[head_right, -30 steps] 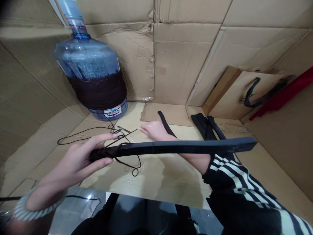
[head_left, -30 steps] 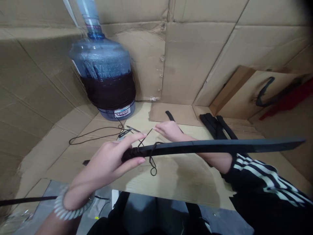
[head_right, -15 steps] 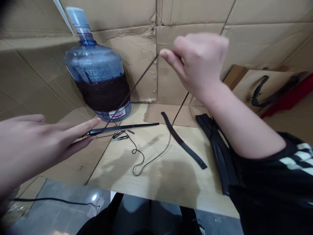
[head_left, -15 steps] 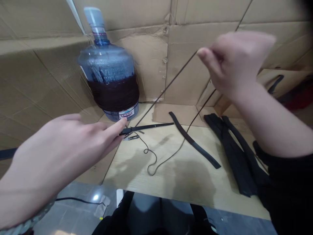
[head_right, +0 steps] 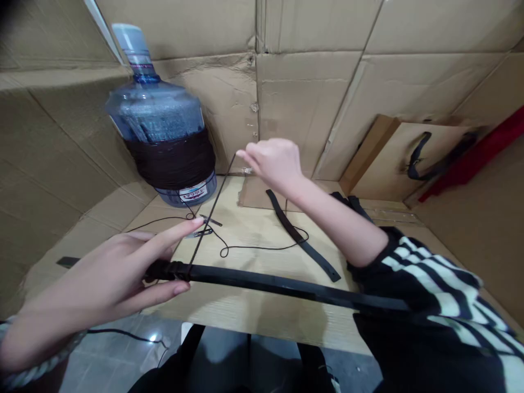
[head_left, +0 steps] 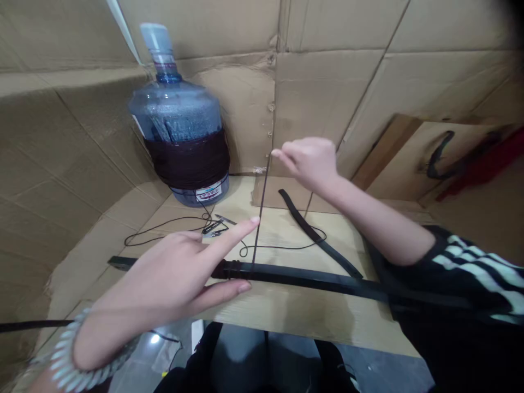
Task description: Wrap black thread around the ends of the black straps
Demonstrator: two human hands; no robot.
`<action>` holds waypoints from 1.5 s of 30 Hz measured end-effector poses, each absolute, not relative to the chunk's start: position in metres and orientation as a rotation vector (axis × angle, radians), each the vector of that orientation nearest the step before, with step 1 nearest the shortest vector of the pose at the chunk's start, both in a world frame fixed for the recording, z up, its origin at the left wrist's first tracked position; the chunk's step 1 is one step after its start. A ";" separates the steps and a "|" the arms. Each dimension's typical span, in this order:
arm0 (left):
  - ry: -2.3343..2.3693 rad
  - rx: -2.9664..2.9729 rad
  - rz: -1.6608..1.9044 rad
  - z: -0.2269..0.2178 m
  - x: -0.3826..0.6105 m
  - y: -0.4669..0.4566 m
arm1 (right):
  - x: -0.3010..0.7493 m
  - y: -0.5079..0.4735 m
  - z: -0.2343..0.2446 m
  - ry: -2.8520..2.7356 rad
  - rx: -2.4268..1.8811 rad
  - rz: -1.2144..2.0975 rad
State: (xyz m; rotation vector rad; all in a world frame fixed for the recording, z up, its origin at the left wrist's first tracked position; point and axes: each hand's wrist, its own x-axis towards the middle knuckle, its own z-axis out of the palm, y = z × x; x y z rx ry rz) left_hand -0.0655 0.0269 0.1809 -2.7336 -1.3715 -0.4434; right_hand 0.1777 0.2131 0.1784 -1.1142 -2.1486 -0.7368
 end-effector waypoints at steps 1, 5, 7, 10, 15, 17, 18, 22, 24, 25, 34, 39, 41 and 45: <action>-1.308 -2.742 -0.424 0.179 -0.062 0.028 | 0.172 0.210 0.167 -2.220 -1.149 -0.588; -1.100 -2.815 -0.465 0.174 -0.045 0.034 | 0.153 0.194 0.134 -2.409 -1.151 -0.270; -1.048 -2.848 -0.527 0.172 -0.041 0.038 | 0.148 0.189 0.124 -2.439 -1.147 -0.203; -1.060 -2.838 -0.592 0.170 -0.042 0.042 | 0.153 0.187 0.117 -2.420 -1.186 -0.105; -1.257 -2.729 -0.685 0.167 -0.055 0.045 | 0.178 0.193 0.103 -2.311 -1.273 0.022; -1.275 -2.693 -0.782 0.166 -0.060 0.047 | 0.188 0.189 0.093 -2.312 -1.266 0.077; -1.284 -2.682 -0.848 0.166 -0.063 0.050 | 0.193 0.185 0.088 -2.324 -1.250 0.102; -1.562 -2.460 -1.038 0.162 -0.075 0.066 | 0.212 0.146 0.079 -2.411 -1.140 0.154; -1.768 -2.263 -0.957 0.156 -0.082 0.076 | 0.222 0.119 0.086 -2.449 -1.047 0.142; -1.845 -2.201 -0.837 0.153 -0.086 0.080 | 0.228 0.106 0.092 -2.473 -0.965 0.106; -1.673 -2.184 -0.016 0.149 -0.097 0.062 | 0.293 0.095 0.161 -2.226 -0.593 -1.215; -1.581 -2.534 0.053 0.156 -0.086 0.045 | 0.287 0.139 0.191 -1.907 -0.294 -1.477; -1.544 -2.676 0.090 0.154 -0.078 0.045 | 0.266 0.151 0.202 -1.812 -0.410 -1.457; -1.496 -2.867 0.142 0.147 -0.061 0.043 | 0.214 0.168 0.216 -1.906 -0.713 -1.184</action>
